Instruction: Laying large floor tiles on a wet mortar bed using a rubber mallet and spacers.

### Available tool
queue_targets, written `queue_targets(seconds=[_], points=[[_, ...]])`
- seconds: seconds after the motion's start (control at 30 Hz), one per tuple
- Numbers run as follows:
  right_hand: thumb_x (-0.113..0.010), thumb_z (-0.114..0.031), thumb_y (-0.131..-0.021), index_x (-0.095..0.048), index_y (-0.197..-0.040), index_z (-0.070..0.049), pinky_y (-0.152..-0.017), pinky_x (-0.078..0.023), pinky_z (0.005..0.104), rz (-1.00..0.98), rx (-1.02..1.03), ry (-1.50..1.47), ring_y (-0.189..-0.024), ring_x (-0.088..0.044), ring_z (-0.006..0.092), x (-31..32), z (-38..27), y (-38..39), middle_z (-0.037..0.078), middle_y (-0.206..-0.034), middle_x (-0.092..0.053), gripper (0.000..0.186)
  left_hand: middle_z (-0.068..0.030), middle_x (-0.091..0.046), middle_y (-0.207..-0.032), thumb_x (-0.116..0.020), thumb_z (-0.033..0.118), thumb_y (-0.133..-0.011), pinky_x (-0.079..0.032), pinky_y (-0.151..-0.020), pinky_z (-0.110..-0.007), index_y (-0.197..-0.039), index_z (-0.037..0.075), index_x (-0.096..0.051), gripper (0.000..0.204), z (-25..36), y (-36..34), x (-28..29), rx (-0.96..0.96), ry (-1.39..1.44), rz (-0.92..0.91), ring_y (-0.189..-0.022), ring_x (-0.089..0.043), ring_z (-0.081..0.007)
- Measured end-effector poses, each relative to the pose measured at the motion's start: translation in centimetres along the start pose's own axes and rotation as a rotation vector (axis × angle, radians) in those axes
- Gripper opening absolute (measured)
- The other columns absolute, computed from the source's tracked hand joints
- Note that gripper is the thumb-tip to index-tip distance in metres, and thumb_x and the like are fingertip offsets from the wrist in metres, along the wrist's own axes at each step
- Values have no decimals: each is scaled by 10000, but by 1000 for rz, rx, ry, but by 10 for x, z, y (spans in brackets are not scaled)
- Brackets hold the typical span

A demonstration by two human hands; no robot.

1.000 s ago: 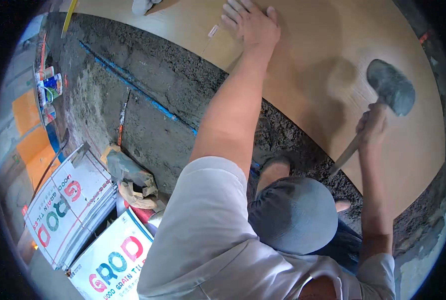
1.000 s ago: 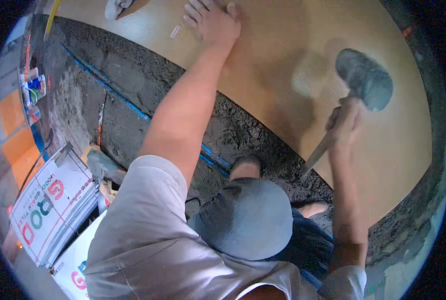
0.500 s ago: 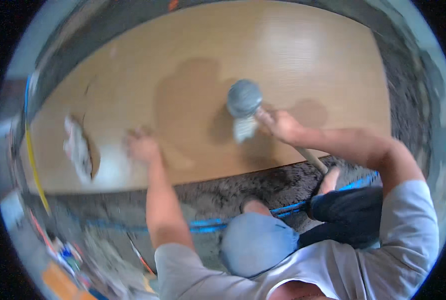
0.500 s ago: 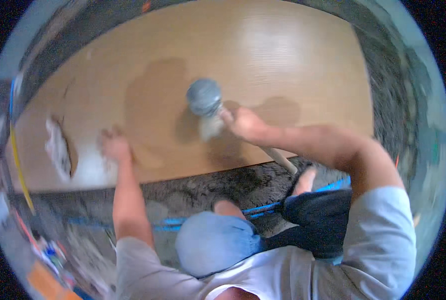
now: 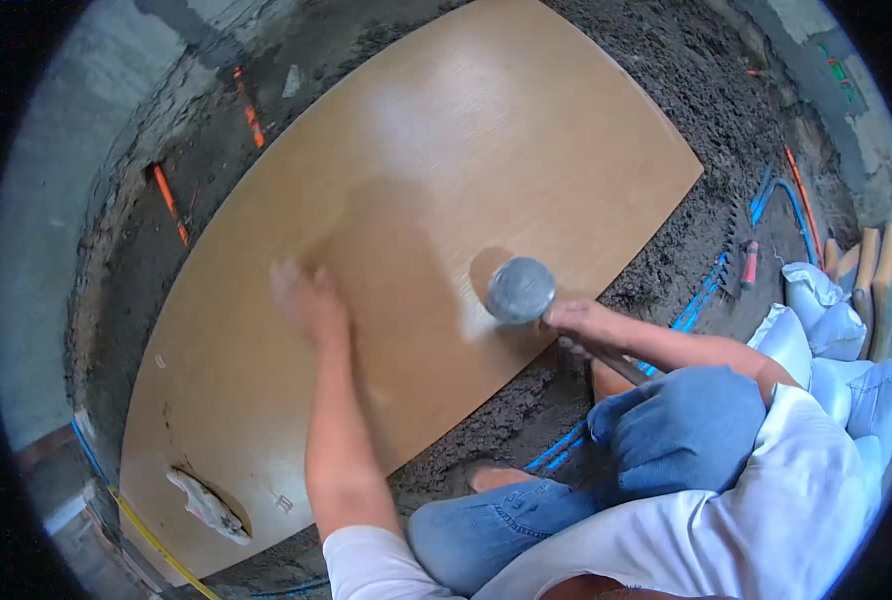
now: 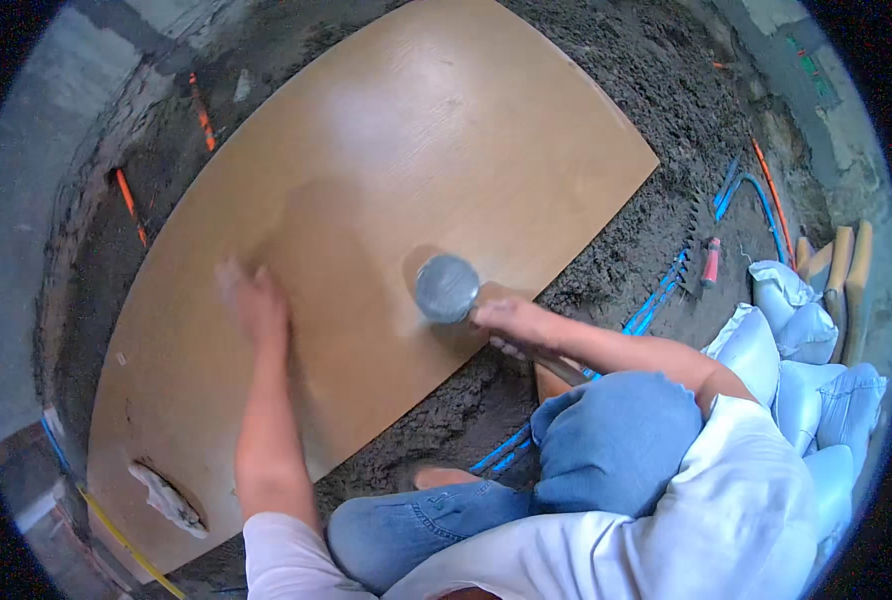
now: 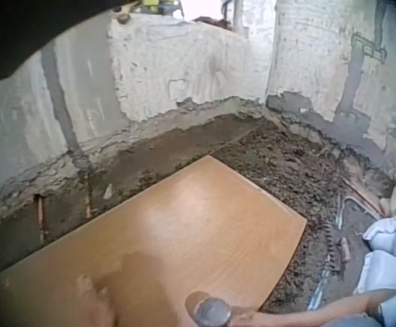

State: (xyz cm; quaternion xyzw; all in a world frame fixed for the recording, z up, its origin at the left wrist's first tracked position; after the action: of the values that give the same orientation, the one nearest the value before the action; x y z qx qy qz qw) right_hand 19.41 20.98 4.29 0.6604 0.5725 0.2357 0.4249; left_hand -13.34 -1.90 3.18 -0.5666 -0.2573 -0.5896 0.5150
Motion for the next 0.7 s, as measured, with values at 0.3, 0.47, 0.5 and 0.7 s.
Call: queue_targets(seconds=[0.3,0.47,0.5,0.7], points=[[-483,-360,-942,-544,-762,-63,-473,-379,277,357,328,105,-533,-435,78,86,-98,-50,-20,-611,-480,353,-201,-288,-1466,-448,365,-923,-171,-1108,-508,-1371,8,-370,578,191,-99,-95,-21,-29,-126,-1367,-231,-367],[-421,-399,-966,-535,-927,-62,-394,-330,234,560,464,-79,-464,-412,63,138,-189,-63,-19,-594,-454,358,-191,-273,-1473,-457,340,-922,-139,-1116,-506,-1380,13,-345,573,190,-93,-97,0,-18,-202,-1371,-207,-379],[-421,-399,-966,-535,-927,-62,-394,-330,234,554,448,-83,-464,-412,63,144,-189,-71,-19,-594,-454,358,-191,-273,-1473,-457,340,-922,-139,-1116,-506,-1380,13,-345,573,191,-93,-96,2,-26,-217,-1371,-207,-379],[-434,-359,-975,-480,-690,-62,-435,-352,252,522,258,-60,-486,-426,68,154,-179,-92,-23,-551,-440,415,-197,-266,-1469,-480,324,-911,-130,-1109,-536,-1378,9,-333,583,186,-95,-99,4,-67,-283,-1364,-198,-407]])
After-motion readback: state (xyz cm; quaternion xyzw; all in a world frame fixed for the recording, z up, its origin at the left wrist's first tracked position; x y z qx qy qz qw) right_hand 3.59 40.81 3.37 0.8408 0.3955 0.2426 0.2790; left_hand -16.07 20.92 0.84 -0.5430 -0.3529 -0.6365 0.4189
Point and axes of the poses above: each hand's wrist, its own y-axis away from the middle knuckle, its own x-axis out of the back of the hand, z = x × y, the point moved 6 cm from there along -y, towards the middle knuckle
